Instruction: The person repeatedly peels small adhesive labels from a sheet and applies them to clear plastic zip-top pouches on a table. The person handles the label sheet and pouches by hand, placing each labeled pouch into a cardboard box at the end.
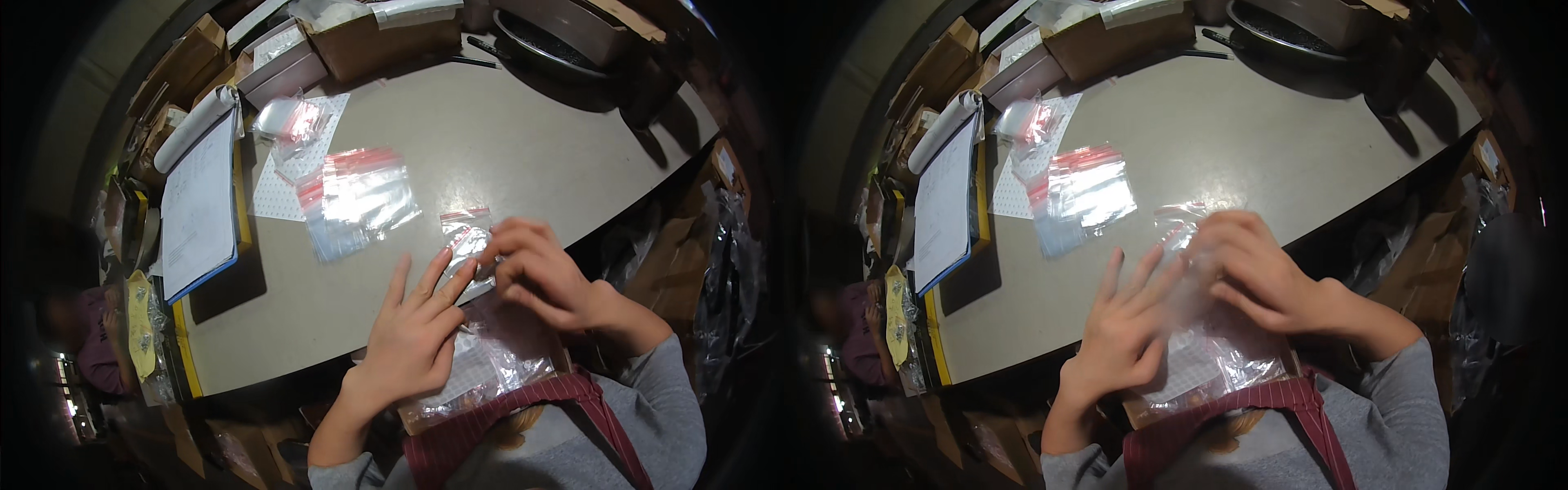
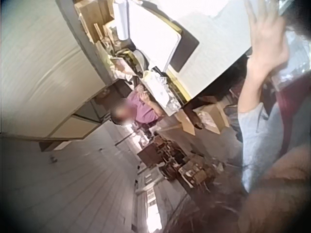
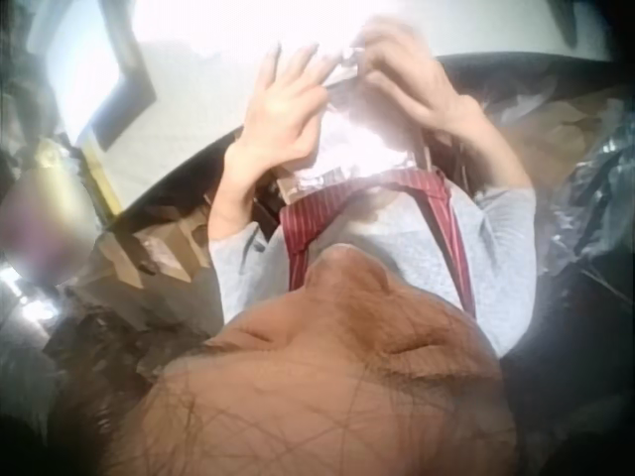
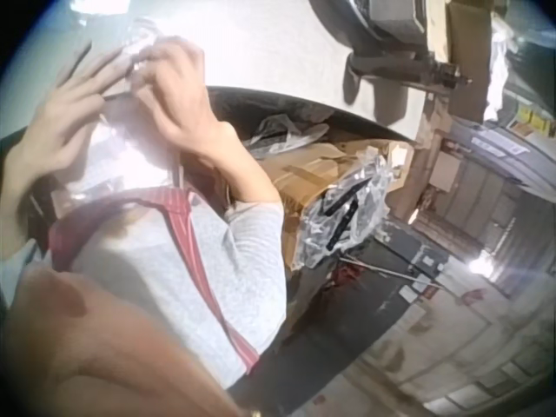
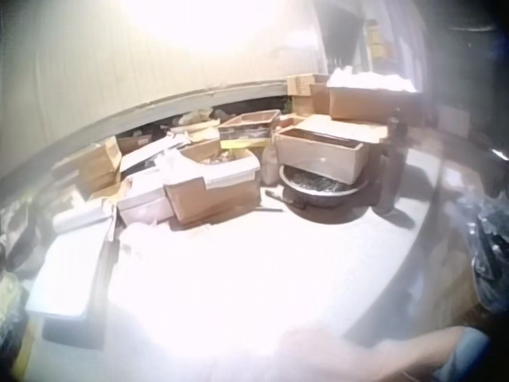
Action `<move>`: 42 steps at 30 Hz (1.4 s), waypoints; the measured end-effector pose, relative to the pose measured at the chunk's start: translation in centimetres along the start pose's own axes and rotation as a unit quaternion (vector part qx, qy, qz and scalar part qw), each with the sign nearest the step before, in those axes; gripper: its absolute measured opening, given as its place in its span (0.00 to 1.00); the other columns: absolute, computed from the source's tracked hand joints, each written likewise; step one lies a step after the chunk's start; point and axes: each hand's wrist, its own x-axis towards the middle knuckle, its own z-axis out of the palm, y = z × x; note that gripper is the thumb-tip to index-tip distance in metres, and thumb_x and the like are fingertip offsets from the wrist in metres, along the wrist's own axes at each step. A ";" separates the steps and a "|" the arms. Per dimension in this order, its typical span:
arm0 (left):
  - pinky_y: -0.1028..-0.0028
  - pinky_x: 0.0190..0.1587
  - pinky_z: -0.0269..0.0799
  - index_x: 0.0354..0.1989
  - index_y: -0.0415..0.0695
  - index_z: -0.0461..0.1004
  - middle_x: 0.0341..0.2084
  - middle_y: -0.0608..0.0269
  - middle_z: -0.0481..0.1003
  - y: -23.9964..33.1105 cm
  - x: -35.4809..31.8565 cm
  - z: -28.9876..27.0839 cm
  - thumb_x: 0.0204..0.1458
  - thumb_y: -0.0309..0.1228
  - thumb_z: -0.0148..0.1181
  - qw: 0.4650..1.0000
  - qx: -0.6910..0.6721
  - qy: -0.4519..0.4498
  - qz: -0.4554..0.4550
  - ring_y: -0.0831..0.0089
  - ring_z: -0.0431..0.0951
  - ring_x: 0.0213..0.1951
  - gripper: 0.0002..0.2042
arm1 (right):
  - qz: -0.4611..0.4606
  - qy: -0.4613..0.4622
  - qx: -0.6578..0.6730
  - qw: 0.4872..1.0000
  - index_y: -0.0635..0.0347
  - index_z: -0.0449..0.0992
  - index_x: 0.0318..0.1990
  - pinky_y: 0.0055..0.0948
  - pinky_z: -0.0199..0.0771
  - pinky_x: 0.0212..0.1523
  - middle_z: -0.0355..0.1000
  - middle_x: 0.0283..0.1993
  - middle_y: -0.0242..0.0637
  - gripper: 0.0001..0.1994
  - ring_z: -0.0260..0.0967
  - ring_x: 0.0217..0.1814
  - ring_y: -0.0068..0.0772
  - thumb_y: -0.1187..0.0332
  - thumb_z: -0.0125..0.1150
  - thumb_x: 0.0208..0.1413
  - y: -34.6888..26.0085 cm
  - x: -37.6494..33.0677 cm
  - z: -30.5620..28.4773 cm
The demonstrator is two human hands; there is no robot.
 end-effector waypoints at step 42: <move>0.31 0.73 0.43 0.30 0.42 0.79 0.70 0.47 0.67 -0.2 -0.5 0.3 0.44 0.23 0.60 0.994 -0.019 0.108 0.000 0.41 0.57 0.75 0.05 | 0.051 -0.054 -0.098 0.992 0.65 0.72 0.47 0.60 0.52 0.74 0.59 0.73 0.52 0.10 0.46 0.78 0.66 0.71 0.59 0.61 0.2 1.7 0.9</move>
